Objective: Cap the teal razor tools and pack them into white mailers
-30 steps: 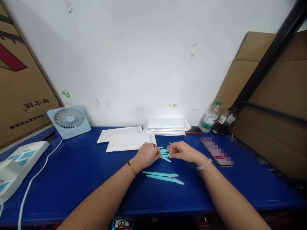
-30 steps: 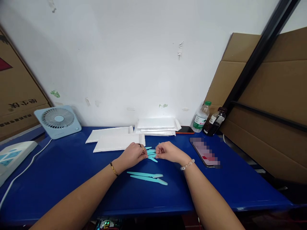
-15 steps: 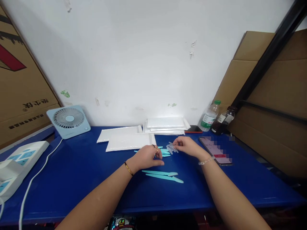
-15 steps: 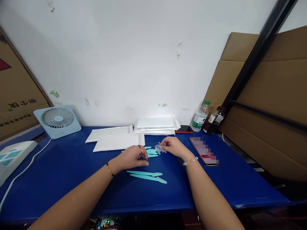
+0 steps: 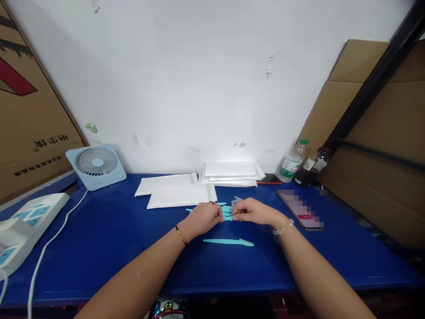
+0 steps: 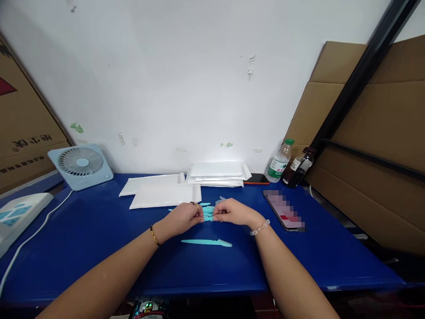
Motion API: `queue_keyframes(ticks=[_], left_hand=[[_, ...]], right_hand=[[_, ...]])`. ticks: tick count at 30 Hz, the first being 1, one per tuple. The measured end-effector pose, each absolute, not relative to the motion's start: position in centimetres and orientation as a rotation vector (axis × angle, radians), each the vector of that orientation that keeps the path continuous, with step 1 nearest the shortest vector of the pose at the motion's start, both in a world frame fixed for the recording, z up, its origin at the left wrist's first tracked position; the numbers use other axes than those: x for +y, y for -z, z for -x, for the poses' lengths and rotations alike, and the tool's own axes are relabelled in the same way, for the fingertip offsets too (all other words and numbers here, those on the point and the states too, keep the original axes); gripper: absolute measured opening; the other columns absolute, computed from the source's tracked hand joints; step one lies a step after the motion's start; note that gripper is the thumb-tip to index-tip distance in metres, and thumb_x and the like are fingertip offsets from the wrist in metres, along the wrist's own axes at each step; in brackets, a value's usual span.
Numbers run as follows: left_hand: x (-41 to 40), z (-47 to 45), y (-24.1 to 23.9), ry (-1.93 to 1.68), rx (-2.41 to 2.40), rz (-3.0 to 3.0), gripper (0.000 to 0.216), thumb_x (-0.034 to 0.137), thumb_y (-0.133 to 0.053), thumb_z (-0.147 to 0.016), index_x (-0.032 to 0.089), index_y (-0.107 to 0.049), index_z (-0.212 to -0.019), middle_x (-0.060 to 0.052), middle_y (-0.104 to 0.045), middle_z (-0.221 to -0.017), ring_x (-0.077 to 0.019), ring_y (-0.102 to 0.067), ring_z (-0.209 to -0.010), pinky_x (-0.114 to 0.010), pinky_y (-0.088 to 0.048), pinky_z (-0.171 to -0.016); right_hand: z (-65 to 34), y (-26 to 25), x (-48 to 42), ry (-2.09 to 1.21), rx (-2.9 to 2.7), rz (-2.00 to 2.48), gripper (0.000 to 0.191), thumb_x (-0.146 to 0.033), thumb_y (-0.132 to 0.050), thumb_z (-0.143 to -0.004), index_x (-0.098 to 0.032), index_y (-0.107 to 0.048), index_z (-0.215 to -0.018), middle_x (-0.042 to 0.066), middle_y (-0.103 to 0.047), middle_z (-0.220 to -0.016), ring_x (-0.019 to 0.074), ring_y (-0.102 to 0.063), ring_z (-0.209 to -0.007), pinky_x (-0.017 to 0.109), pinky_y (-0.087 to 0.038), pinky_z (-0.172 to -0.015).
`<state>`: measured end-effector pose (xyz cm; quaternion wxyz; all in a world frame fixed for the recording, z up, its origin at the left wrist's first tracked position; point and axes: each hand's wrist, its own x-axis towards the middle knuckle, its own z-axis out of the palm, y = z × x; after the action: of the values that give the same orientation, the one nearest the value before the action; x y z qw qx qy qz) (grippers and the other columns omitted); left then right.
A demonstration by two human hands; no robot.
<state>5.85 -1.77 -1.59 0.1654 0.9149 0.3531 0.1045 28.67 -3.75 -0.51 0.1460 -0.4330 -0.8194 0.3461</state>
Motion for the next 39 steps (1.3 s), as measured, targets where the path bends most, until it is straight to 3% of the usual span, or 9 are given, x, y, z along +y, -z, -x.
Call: queue_keyframes(ticks=[8,12,16,20,26,34,39], left_hand=[[-0.3,-5.2,1.6,-0.328,1.112,-2.636,0.015,0.028,-0.056,-0.084,0.017,-0.063,-0.076,-0.003,-0.066,-0.082,-0.0163,-0.059,-0.072,-0.027,-0.040,-0.066],[-1.0,-5.2,1.5,-0.435,1.011,-2.648,0.024,0.040,-0.064,-0.079,0.019,-0.064,-0.090,-0.005,-0.064,-0.095,-0.0192,-0.060,-0.084,-0.028,-0.041,-0.072],[-3.2,-5.8,1.4,-0.237,0.744,-2.635,0.035,0.049,-0.070,-0.070,0.020,-0.066,-0.090,-0.003,-0.064,-0.085,-0.0174,-0.059,-0.076,-0.025,-0.040,-0.062],[-4.1,-6.2,1.7,-0.130,0.756,-2.703,0.012,0.031,-0.064,-0.078,0.020,-0.065,-0.077,-0.002,-0.065,-0.076,-0.0161,-0.058,-0.070,-0.026,-0.037,-0.060],[-3.0,-5.8,1.2,-0.274,0.961,-2.617,0.018,0.031,-0.049,-0.086,0.019,-0.062,-0.083,-0.003,-0.064,-0.075,-0.0158,-0.058,-0.067,-0.025,-0.038,-0.060],[-2.0,-5.3,0.7,-0.341,1.027,-2.487,0.016,0.029,-0.050,-0.084,0.019,-0.059,-0.076,-0.002,-0.063,-0.075,-0.0151,-0.056,-0.066,-0.025,-0.035,-0.057],[-0.7,-4.1,1.2,-0.445,1.092,-2.277,0.018,0.036,-0.048,-0.085,0.019,-0.055,-0.083,-0.001,-0.063,-0.073,-0.0162,-0.059,-0.066,-0.025,-0.039,-0.057]], right_hand=[[-30.9,1.5,-2.4,-0.731,-2.108,1.443,0.027,-0.038,-0.053,-0.083,-0.015,-0.067,-0.080,0.002,-0.062,-0.068,0.0128,-0.052,-0.059,0.024,-0.038,-0.056],[-30.9,1.8,-2.1,-0.479,-2.125,1.486,0.024,-0.031,-0.054,-0.082,-0.017,-0.069,-0.094,0.005,-0.066,-0.079,0.0147,-0.055,-0.066,0.026,-0.041,-0.062],[-30.6,1.2,-2.3,-0.312,-2.121,1.450,0.021,-0.027,-0.052,-0.083,-0.018,-0.069,-0.091,0.006,-0.066,-0.087,0.0166,-0.056,-0.075,0.028,-0.042,-0.069],[-30.7,0.7,-2.8,-0.483,-2.097,1.428,0.021,-0.031,-0.054,-0.083,-0.017,-0.069,-0.086,0.005,-0.064,-0.080,0.0155,-0.055,-0.070,0.026,-0.041,-0.064],[-29.6,-0.5,-4.1,-1.066,-2.241,1.233,0.033,-0.047,-0.055,-0.083,-0.016,-0.068,-0.084,0.002,-0.061,-0.071,0.0130,-0.050,-0.063,0.024,-0.040,-0.057],[-29.3,0.2,-3.8,-1.080,-2.197,1.271,0.030,-0.044,-0.057,-0.082,-0.016,-0.068,-0.081,0.001,-0.060,-0.064,0.0114,-0.050,-0.055,0.023,-0.039,-0.053],[-31.5,0.6,-2.9,-0.913,-1.936,1.391,0.034,-0.047,-0.060,-0.078,-0.015,-0.066,-0.087,0.002,-0.061,-0.067,0.0133,-0.055,-0.056,0.025,-0.044,-0.055]])
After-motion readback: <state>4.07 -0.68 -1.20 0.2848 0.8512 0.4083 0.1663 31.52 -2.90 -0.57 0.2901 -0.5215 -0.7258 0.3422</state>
